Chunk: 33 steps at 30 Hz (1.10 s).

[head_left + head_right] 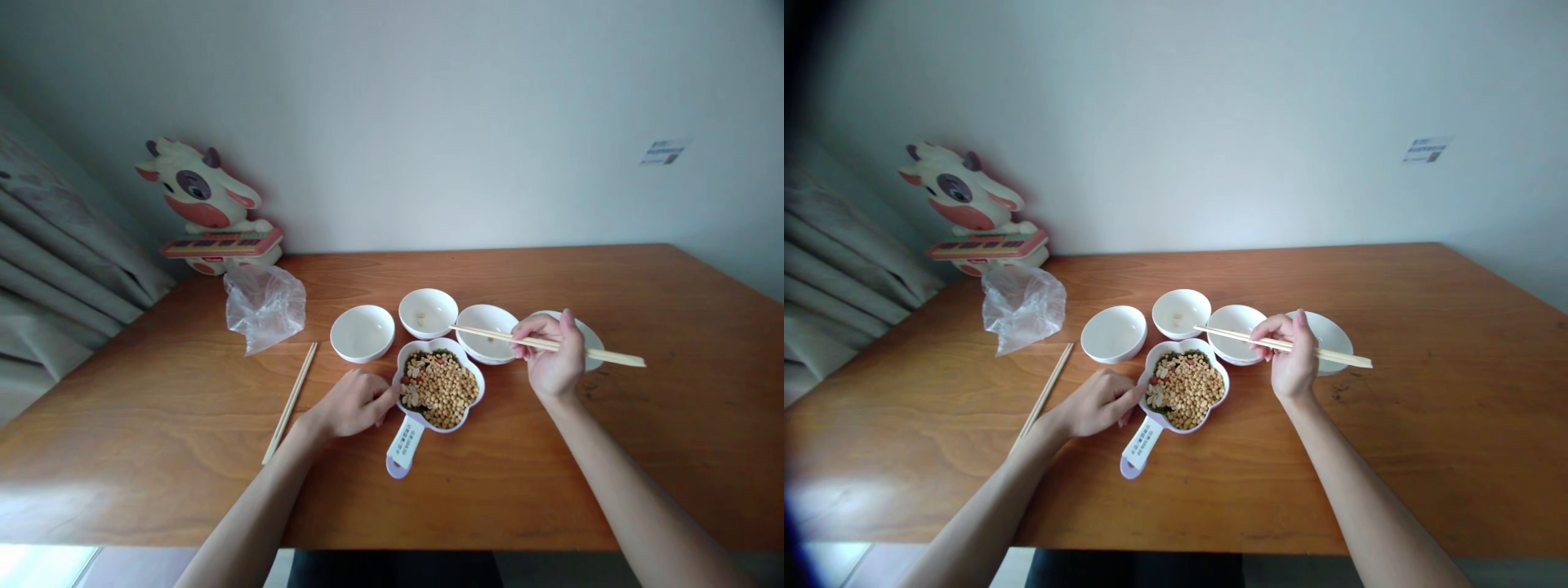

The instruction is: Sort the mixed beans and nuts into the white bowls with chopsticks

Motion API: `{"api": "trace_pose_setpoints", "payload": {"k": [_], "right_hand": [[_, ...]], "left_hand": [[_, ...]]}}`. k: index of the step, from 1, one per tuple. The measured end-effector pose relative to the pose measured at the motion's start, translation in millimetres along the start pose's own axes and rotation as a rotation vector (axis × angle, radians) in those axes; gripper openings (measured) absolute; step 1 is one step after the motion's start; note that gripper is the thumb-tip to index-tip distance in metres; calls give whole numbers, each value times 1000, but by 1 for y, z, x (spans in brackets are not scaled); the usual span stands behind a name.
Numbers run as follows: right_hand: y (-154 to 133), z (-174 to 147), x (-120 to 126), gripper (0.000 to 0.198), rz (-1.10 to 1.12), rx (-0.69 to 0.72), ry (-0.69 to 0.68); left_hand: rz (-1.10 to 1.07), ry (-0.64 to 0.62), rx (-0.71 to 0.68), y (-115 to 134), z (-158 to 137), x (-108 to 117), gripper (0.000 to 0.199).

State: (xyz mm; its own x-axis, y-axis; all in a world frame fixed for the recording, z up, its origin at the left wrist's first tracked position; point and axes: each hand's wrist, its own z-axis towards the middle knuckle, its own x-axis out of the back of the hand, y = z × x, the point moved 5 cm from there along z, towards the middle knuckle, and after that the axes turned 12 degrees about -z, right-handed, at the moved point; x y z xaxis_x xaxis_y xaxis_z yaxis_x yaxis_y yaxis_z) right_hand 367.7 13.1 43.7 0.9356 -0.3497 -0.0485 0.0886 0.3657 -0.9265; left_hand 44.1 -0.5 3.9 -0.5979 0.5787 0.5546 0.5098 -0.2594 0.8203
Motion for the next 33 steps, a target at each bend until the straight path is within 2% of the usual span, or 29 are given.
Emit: {"api": "trace_pose_setpoints", "payload": {"k": [4, 8, 12, 19, 23, 27, 33], "right_hand": [[1, -2, -3, 71, -18, -3, -29], [2, -4, -5, 71, -34, 0, -49], [2, -5, -6, 70, -38, -7, -56], [4, -6, -9, 71, -34, -8, -61], [0, -14, -12, 73, -135, 99, -82], [2, -36, -18, 71, -241, 248, -176], [18, -75, -13, 61, -304, 322, -133]], "left_hand": [[220, 146, -103, -3, -1, -1, 61], [283, 254, -105, -4, -5, -3, 52], [322, 316, -174, 0, -7, -3, 39], [308, 273, -160, 1, -1, 0, 50], [309, 273, -144, 1, 0, 0, 53], [302, 277, -136, -3, 0, -1, 52], [317, 284, -116, -6, 2, -2, 51]]}}
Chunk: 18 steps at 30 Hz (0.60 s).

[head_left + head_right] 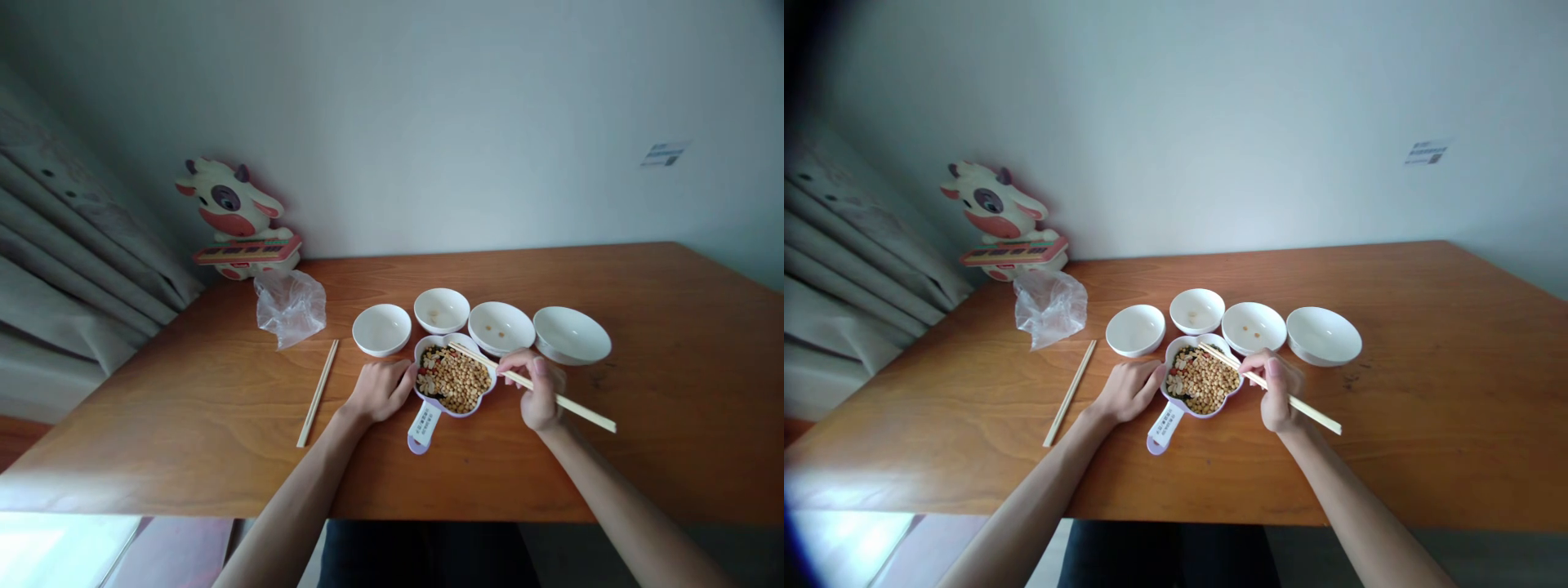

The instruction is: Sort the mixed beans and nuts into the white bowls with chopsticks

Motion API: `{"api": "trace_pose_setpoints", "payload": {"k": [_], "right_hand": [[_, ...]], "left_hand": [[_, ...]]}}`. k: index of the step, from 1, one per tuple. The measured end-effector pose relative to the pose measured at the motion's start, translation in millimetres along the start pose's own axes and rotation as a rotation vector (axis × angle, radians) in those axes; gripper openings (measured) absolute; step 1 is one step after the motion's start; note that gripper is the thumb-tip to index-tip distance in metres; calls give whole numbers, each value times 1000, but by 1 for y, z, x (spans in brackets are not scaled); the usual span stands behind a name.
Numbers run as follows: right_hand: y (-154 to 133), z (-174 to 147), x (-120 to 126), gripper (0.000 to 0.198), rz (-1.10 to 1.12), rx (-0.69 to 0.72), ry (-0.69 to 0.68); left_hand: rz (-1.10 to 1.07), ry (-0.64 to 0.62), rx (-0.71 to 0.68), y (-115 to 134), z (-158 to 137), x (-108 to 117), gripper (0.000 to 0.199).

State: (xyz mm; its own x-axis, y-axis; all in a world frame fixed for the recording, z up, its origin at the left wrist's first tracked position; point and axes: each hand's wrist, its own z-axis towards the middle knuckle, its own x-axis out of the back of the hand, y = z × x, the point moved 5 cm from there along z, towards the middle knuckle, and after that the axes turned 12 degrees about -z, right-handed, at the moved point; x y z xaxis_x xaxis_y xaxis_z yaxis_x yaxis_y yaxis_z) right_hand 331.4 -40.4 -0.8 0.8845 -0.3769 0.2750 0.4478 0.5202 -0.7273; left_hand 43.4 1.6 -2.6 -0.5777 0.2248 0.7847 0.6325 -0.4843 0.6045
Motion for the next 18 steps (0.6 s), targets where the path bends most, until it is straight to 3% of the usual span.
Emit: {"api": "trace_pose_setpoints", "payload": {"k": [18], "right_hand": [[-10, -9, -20, 39, -201, 219, -67]], "left_hand": [[53, 27, -38, 2, 1, -2, 50]]}}
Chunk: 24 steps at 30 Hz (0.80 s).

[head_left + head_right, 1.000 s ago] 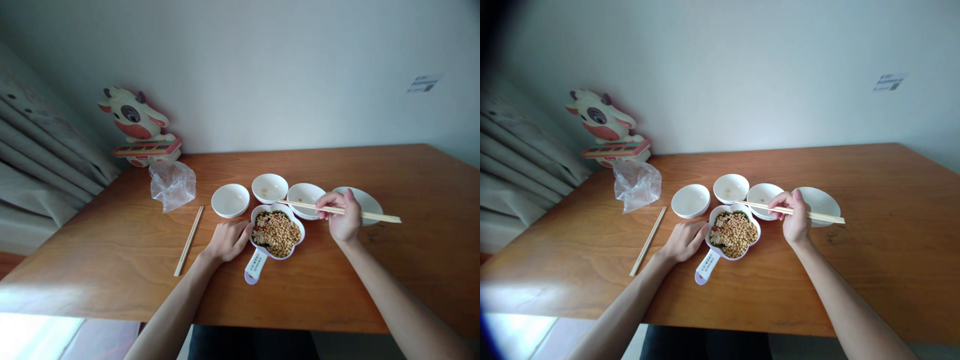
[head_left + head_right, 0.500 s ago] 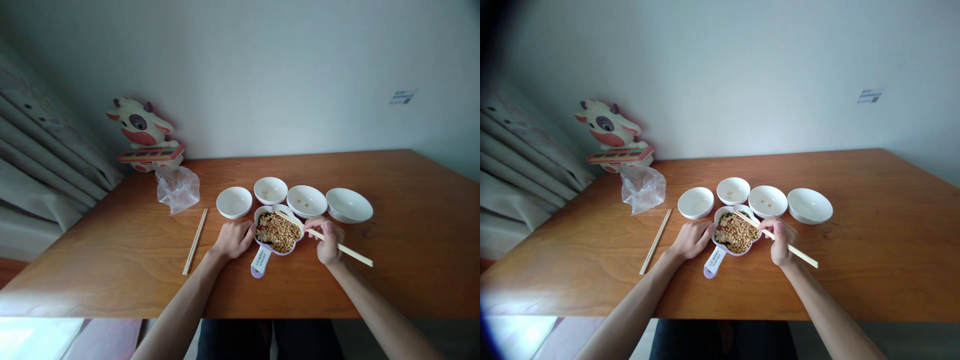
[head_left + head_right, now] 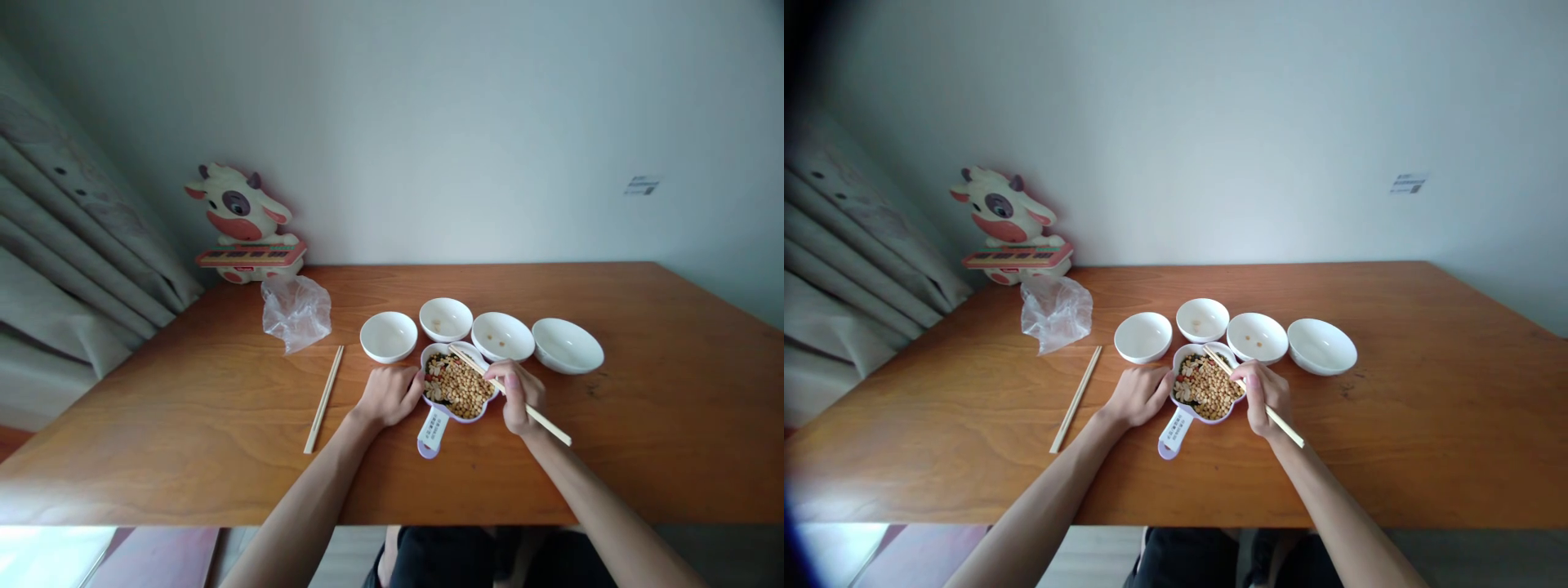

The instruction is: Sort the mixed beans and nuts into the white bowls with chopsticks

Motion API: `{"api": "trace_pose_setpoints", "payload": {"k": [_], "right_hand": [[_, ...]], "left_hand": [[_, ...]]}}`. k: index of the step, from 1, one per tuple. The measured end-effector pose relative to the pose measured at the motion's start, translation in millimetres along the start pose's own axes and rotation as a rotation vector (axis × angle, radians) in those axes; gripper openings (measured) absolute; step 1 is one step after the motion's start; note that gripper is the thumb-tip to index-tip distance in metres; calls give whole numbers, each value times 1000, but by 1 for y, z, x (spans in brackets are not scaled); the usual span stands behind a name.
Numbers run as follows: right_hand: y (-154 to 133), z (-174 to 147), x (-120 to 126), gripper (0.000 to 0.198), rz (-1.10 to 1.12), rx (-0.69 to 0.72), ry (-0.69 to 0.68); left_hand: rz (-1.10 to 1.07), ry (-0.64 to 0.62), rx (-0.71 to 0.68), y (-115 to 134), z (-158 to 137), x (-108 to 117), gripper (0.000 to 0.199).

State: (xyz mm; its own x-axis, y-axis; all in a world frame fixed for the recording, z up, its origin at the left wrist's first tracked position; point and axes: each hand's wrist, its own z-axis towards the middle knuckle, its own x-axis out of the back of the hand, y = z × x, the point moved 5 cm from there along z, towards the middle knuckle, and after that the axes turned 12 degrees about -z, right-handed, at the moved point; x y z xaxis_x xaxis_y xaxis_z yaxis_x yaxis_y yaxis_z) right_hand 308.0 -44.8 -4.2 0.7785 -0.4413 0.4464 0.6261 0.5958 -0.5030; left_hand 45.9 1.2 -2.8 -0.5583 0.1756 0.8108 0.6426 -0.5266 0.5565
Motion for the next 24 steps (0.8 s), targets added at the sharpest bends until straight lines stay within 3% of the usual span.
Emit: {"api": "trace_pose_setpoints", "payload": {"k": [24], "right_hand": [[-2, -2, 3, 33, -47, -41, -6]], "left_hand": [[-16, 6, 81, 1, 5, 1, 47]]}}
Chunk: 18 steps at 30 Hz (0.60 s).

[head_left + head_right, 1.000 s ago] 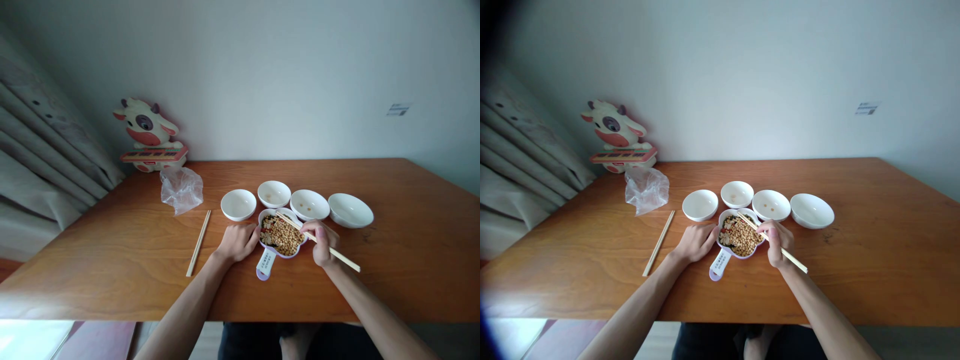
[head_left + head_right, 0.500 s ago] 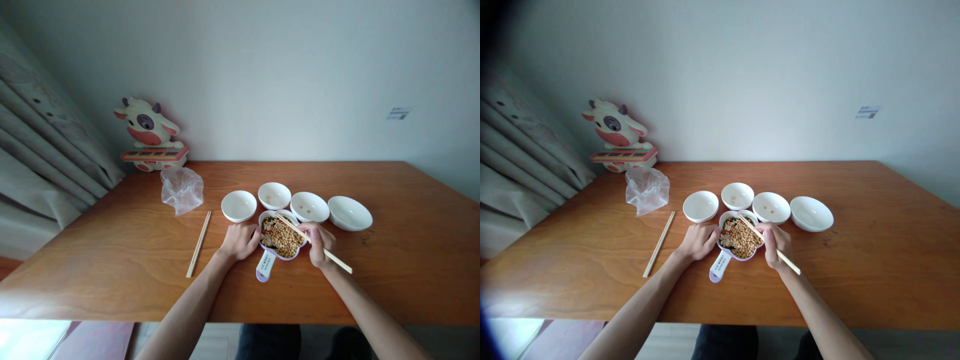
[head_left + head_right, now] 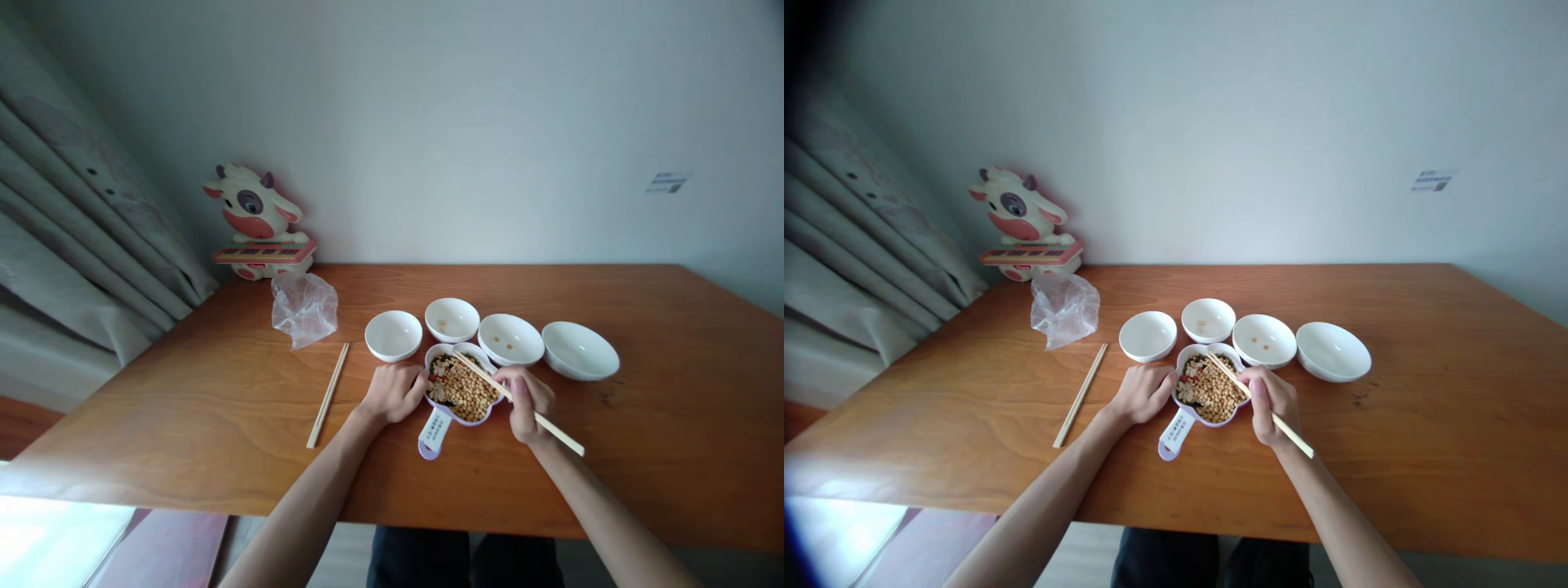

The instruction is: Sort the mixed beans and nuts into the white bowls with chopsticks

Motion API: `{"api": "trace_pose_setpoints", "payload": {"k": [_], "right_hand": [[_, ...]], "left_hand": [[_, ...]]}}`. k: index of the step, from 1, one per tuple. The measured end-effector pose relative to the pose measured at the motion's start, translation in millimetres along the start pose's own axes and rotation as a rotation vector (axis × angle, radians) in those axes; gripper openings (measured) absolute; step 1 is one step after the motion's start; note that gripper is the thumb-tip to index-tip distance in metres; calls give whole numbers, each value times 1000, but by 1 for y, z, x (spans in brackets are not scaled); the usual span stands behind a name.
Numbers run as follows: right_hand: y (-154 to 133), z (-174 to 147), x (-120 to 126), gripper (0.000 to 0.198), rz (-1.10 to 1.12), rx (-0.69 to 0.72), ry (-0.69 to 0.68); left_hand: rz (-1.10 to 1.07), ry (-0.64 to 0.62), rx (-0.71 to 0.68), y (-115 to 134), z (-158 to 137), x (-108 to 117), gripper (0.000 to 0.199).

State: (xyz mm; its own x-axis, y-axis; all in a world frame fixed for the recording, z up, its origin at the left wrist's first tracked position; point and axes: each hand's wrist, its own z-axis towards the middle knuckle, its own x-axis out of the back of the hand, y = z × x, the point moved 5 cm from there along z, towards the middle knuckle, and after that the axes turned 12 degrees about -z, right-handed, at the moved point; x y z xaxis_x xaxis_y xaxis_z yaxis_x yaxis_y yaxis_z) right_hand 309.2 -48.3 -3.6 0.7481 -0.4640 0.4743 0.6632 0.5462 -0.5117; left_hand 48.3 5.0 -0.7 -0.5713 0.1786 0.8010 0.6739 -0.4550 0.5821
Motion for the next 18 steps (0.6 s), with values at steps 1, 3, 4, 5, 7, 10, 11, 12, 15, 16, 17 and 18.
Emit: {"api": "trace_pose_setpoints", "payload": {"k": [1, 3, 4, 5, 7, 10, 11, 12, 15, 16, 17, 18], "right_hand": [[-1, 0, 0, 33, 3, 0, 2], [-2, -1, 1, 33, 7, 0, 2], [-2, -1, 1, 33, 7, -1, 1], [-2, -2, 2, 33, 7, -1, 1], [-1, -2, 3, 34, 6, -5, 6], [1, -3, 4, 35, 1, -17, 29], [1, -3, 4, 35, -1, -21, 37], [2, -2, 4, 35, -3, -26, 44], [4, -1, 4, 35, -2, -40, 59], [5, -1, 4, 35, 0, -45, 60], [5, -1, 3, 36, 3, -52, 61], [6, -1, 3, 37, 7, -59, 64]], "left_hand": [[4, -2, 1, 0, 0, 0, 47], [11, -8, -1, 1, 0, 0, 48], [15, -10, -1, 1, -1, 0, 48], [18, -11, -2, 0, -1, 0, 49], [21, -13, -3, 0, 0, 0, 50], [17, -19, -11, -1, 0, 0, 50], [14, -20, -15, -1, 0, 0, 49], [11, -20, -18, -1, 0, 0, 49], [7, -17, -27, 0, 0, 1, 48], [6, -16, -30, 0, 0, 1, 48], [5, -16, -32, 0, 0, 1, 49], [5, -17, -33, 0, 0, 1, 49]]}}
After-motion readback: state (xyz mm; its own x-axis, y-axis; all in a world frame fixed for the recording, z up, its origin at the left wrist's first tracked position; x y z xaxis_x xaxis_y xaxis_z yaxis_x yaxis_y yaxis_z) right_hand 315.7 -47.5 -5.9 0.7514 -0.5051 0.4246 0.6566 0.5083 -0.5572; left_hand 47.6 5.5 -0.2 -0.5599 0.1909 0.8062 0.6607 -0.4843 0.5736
